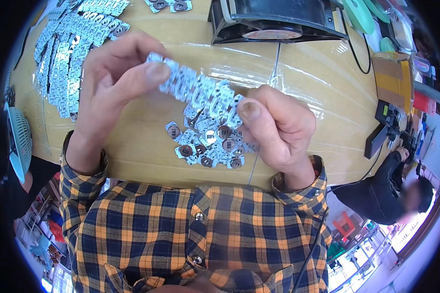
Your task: Manually assembling small silver metal components at a workbench.
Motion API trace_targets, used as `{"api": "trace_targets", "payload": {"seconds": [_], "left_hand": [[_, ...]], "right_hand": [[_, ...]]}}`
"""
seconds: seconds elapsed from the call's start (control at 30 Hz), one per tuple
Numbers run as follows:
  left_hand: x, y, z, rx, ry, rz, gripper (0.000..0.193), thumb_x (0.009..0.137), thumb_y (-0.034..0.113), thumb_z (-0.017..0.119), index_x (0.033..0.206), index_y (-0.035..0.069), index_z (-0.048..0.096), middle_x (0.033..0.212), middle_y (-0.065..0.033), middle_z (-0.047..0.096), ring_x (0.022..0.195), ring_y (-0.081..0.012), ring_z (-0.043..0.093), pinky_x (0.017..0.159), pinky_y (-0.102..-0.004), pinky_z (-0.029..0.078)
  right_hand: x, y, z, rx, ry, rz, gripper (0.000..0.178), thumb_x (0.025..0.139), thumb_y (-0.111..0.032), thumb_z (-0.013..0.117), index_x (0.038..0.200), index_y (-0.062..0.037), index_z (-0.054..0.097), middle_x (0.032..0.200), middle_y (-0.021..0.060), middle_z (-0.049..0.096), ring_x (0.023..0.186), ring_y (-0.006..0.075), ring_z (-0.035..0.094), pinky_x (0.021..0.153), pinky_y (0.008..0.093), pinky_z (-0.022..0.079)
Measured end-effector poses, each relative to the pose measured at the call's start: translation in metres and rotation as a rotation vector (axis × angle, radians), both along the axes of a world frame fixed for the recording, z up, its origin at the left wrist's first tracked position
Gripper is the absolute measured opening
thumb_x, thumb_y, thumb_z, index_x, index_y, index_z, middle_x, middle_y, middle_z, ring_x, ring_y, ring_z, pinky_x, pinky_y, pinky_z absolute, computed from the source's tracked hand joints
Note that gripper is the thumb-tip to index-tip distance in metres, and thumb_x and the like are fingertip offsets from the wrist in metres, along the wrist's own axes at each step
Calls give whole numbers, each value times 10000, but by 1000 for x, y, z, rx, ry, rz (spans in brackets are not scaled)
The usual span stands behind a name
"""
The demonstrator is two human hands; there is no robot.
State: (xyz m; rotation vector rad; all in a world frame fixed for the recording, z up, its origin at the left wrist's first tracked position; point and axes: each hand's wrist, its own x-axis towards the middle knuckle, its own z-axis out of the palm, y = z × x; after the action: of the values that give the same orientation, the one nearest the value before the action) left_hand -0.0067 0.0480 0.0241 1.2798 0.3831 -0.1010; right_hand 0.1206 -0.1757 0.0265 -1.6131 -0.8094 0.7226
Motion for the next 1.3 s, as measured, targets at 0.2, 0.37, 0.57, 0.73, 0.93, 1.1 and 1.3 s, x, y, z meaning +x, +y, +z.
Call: {"api": "trace_targets", "payload": {"seconds": [0.2,0.37,0.57,0.73,0.93,1.1,1.3], "left_hand": [[-3,-11,-1,665,-480,-306,252,811,169,752,975,-2,668,760,-34,662,671,-127,615,642,-262,494],[-3,-21,-10,116,-218,-216,123,885,78,676,922,-36,652,769,-45,660,603,-59,585,528,-181,453],[2,-27,-11,-191,-188,-145,142,891,78,671,938,-52,639,782,-42,663,624,-60,598,522,-195,459],[4,-33,-20,493,-516,13,119,845,22,676,948,-30,648,757,-79,661,604,-121,611,497,-247,443],[3,-39,-23,886,-700,117,200,757,-30,700,953,-15,657,719,-109,625,557,-202,592,481,-288,423],[1,-45,-25,989,-681,199,198,743,-34,706,935,-19,659,709,-105,619,544,-203,586,463,-292,410],[2,-40,-27,919,-676,213,194,739,-44,695,928,-23,657,706,-107,618,535,-205,584,450,-298,408]], "right_hand": [[0,11,0,21,-112,255,186,903,-77,590,744,19,602,568,52,545,454,122,525,445,269,372],[-7,12,-5,6,-368,131,353,977,-221,505,723,18,556,551,22,518,430,78,448,431,219,320],[-10,16,-5,157,883,79,351,1034,-254,403,760,-36,431,483,-7,372,351,51,321,313,196,290],[-8,11,-8,22,451,-35,355,1038,-247,409,761,-27,443,505,14,422,365,53,328,341,203,291],[-11,9,-8,-67,72,-30,307,1023,-213,453,797,-11,502,531,1,457,425,43,377,400,198,301],[-11,8,-15,28,208,-61,262,988,-160,533,788,0,588,578,-29,512,454,7,414,420,176,299],[-12,10,-10,-78,109,-33,338,1025,-229,445,783,-3,511,522,-9,449,410,37,362,384,197,305]]}}
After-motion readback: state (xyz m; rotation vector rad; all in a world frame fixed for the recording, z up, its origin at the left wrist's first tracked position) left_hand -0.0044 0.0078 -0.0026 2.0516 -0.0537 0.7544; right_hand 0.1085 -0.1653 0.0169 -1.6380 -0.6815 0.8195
